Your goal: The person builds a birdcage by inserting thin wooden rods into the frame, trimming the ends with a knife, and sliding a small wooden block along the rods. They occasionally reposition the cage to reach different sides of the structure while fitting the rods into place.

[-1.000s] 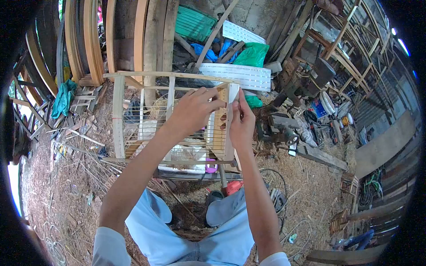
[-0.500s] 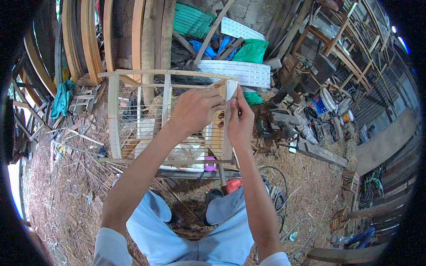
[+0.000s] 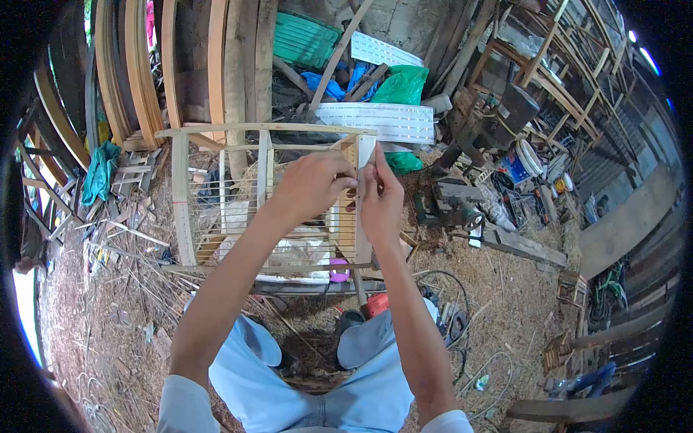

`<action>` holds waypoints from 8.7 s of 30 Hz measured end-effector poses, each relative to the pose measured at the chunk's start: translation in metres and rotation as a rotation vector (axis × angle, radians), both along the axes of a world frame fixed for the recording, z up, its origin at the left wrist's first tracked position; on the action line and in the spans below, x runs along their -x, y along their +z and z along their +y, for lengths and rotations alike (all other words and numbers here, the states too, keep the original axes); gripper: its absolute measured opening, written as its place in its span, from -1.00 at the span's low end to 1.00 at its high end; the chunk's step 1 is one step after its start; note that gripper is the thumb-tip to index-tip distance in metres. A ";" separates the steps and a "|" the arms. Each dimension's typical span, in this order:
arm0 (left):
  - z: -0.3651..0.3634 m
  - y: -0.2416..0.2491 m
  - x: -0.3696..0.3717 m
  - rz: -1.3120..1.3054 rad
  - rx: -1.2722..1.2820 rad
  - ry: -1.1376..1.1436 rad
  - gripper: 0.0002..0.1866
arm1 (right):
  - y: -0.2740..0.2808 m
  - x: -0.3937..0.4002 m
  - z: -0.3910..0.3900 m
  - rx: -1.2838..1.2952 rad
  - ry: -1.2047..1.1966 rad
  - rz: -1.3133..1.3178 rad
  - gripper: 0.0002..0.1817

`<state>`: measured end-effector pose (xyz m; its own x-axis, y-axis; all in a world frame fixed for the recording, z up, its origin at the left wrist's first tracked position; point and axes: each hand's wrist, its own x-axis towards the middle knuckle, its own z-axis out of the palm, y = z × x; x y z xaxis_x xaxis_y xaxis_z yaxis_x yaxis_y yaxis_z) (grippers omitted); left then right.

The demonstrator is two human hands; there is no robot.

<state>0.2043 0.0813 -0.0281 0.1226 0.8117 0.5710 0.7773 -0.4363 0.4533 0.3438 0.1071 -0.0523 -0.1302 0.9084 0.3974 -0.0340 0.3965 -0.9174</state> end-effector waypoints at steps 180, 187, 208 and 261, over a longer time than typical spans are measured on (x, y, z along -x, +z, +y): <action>-0.204 -0.375 0.298 -1.086 0.534 0.455 -0.76 | -0.352 0.275 -0.170 0.013 0.380 -0.541 -0.87; -0.225 -0.212 0.324 -1.114 0.200 0.544 -0.71 | -0.199 0.228 -0.173 -0.056 0.506 -0.417 -0.82; 0.019 0.026 0.013 0.302 -0.079 0.041 -0.65 | -0.107 -0.046 -0.037 -0.016 0.106 0.079 -0.85; -0.054 -0.108 0.029 -0.879 -0.341 0.321 -0.66 | -0.011 -0.014 -0.048 0.006 0.225 0.014 -0.85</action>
